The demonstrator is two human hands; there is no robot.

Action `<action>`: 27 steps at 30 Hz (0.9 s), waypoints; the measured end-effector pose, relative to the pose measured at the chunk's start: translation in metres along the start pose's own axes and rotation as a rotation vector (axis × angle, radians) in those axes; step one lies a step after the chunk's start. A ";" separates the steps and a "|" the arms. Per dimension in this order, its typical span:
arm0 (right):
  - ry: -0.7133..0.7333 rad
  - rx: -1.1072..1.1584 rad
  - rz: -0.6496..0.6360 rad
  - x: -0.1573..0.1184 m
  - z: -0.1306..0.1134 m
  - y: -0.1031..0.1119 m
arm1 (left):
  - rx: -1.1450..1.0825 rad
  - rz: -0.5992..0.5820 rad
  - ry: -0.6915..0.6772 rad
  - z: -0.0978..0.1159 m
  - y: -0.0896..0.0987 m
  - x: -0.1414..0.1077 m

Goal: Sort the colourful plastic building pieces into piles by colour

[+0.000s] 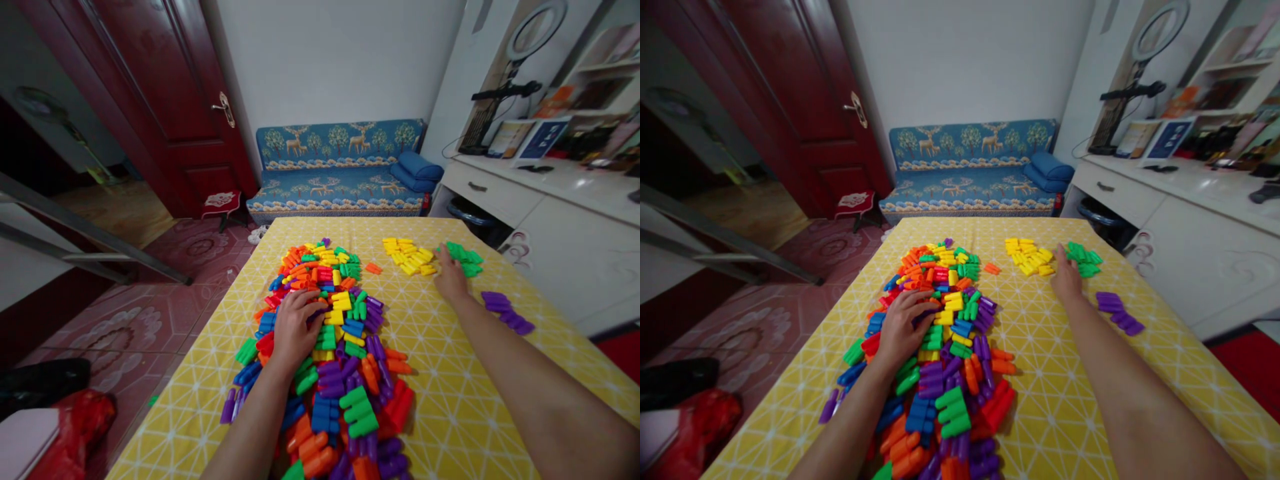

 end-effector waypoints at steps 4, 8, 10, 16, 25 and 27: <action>-0.048 -0.098 -0.234 0.002 0.000 -0.010 | -0.001 -0.005 0.005 0.001 0.000 0.000; -0.117 -0.180 -0.266 0.001 0.001 -0.010 | -0.007 -0.002 0.002 0.002 0.002 0.001; -0.116 -0.198 -0.260 -0.001 0.001 -0.011 | -0.006 -0.004 0.003 0.002 0.002 0.001; -0.040 -0.221 -0.155 -0.013 -0.009 -0.009 | -0.004 -0.005 0.008 0.001 0.001 0.000; -0.024 -0.115 -0.156 -0.049 -0.041 0.000 | 0.002 0.005 -0.007 -0.002 -0.002 0.000; -0.022 -0.076 -0.154 -0.060 -0.050 0.003 | -0.003 0.009 -0.009 -0.003 -0.002 0.000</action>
Point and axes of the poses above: each hand's wrist, its own x-axis towards the middle knuckle, its own y-axis out of the back of the hand, z = x × y, the point moved 6 cm from there along x, towards the middle knuckle, and after that the axes turned 11 degrees about y, right-handed, at the moved point
